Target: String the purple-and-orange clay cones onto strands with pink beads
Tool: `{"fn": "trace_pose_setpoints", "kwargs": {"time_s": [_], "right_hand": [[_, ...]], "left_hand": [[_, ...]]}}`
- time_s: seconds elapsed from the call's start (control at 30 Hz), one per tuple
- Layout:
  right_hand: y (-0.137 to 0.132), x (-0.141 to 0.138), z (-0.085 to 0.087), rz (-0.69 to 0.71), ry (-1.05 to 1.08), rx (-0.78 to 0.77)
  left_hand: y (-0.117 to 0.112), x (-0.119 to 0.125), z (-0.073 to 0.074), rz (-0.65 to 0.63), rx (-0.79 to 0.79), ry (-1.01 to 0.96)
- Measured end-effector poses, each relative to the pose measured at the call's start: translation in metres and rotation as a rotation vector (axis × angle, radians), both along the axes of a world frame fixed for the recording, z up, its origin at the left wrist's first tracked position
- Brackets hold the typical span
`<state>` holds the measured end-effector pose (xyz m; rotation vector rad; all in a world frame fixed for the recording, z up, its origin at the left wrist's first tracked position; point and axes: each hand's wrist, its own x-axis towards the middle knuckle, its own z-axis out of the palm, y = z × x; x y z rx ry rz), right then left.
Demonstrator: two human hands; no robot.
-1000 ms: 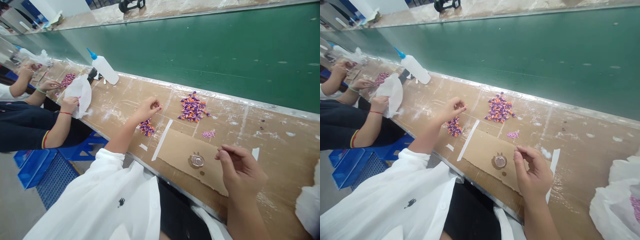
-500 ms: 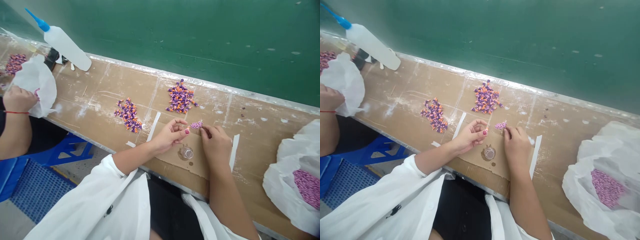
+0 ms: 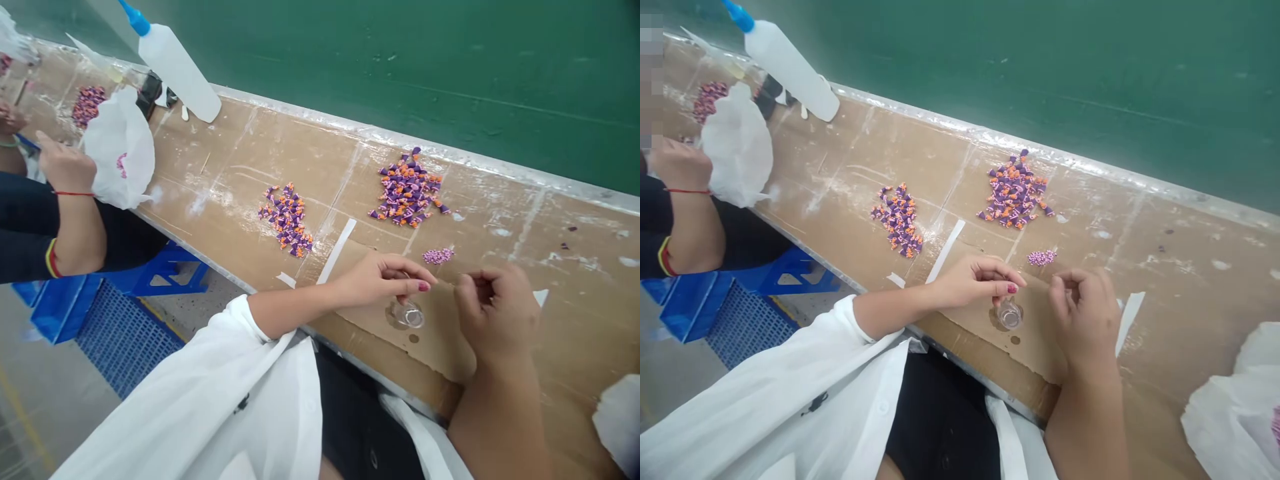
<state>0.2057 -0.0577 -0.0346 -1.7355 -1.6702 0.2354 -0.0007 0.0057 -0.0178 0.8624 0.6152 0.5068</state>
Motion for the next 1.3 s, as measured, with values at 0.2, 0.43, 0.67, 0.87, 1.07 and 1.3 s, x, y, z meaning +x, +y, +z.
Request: {"fn": "trace_pose_setpoints", "kwargs": {"time_s": [0.2,0.43,0.67,0.87,1.07,1.3], "right_hand": [[-0.017,-0.028,0.036,0.267,0.042,0.104],[-0.019,-0.027,0.041,0.31,0.011,0.087],[-0.019,-0.037,0.044,0.262,0.096,0.26],[-0.021,-0.043,0.042,0.212,0.187,0.265],[-0.021,-0.044,0.043,0.215,0.225,0.259],[-0.018,-0.04,0.047,0.284,0.258,0.184]], "left_hand": [[-0.005,0.0,0.012,-0.1,0.054,0.033],[-0.003,-0.003,0.012,-0.049,0.331,0.113],[-0.007,-0.004,0.01,-0.071,0.266,0.019],[-0.01,-0.003,0.01,0.043,0.459,-0.018],[-0.011,-0.001,0.004,0.12,0.734,-0.02],[-0.011,-0.002,0.0,0.117,0.929,0.045]]}}
